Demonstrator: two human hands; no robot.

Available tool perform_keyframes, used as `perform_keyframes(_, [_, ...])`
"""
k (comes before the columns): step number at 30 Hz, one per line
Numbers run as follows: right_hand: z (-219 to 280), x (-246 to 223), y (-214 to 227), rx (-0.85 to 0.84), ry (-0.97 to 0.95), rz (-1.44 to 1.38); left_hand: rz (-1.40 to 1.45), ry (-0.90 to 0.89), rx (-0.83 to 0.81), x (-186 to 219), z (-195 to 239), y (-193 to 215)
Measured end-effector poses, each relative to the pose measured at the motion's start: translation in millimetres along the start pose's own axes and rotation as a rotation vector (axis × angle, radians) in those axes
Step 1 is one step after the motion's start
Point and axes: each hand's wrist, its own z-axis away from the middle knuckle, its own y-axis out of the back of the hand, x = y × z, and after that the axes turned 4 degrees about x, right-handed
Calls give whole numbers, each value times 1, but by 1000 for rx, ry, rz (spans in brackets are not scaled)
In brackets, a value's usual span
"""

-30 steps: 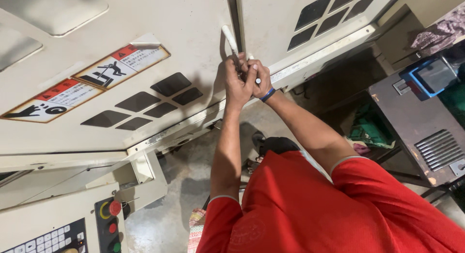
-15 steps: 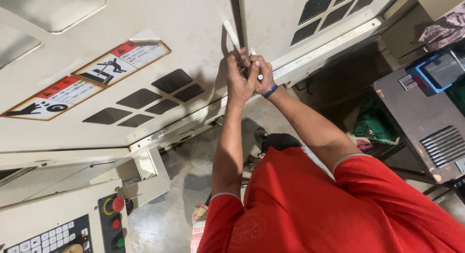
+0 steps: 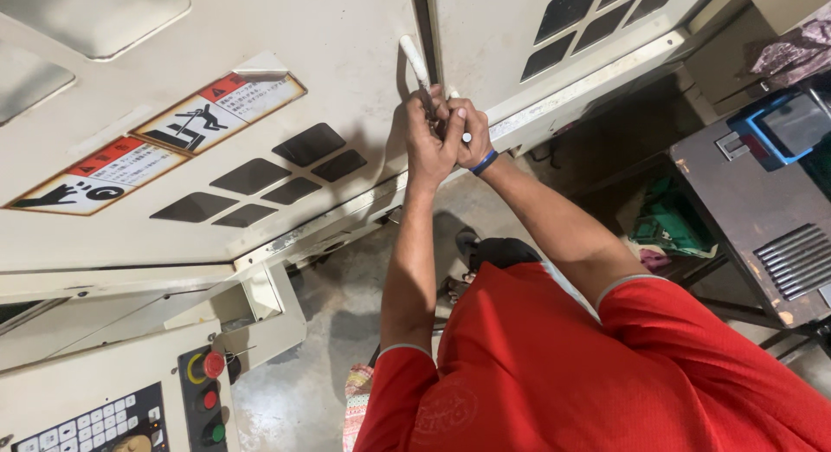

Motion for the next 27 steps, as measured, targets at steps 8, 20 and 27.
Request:
perform_keyframes(8, [1,2,-1,8,20,-23,21,1,4,0,-1,0])
perform_keyframes(20, [6,12,-5,27,1,13,-54,-46,23,3,-2,5])
perform_keyframes(27, [5,10,-5,23,27,31,-38,-4,19,4,-1,5])
